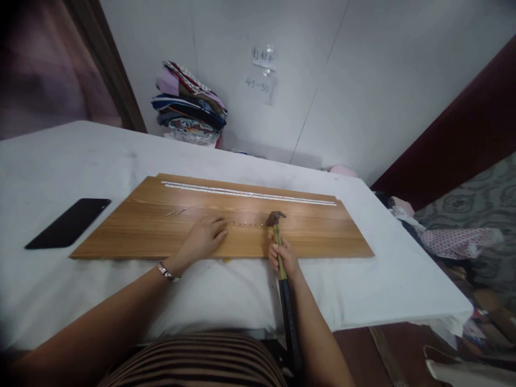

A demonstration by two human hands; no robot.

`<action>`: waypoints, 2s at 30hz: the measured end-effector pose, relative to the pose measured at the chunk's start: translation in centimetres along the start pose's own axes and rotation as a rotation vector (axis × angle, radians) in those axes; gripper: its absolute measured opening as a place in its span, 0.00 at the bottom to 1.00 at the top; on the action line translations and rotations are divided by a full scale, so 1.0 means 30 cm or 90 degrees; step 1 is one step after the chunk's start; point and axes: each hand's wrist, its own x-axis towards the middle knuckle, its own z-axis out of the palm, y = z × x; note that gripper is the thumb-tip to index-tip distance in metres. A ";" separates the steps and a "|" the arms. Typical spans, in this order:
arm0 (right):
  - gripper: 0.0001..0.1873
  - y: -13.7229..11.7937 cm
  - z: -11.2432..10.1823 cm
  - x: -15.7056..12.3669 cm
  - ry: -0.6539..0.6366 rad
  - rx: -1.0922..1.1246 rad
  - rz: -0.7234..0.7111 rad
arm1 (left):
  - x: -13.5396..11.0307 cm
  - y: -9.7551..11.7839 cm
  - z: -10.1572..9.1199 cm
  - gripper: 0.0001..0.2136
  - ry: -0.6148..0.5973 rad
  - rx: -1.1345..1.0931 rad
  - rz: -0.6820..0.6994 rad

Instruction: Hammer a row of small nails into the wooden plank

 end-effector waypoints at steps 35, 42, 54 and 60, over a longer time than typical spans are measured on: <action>0.18 -0.027 0.047 -0.022 0.021 -0.052 0.001 | -0.023 -0.215 -0.271 0.15 0.031 0.159 -0.305; 0.19 -0.037 0.050 -0.010 0.020 -0.041 0.015 | 0.039 -0.193 -0.282 0.18 -0.098 0.229 -0.279; 0.19 -0.021 0.014 0.002 0.017 -0.028 0.007 | 0.086 -0.246 -0.270 0.17 -0.207 0.284 -0.212; 0.19 -0.017 0.008 0.000 0.022 -0.042 -0.002 | 0.082 -0.240 -0.285 0.15 -0.230 0.273 -0.174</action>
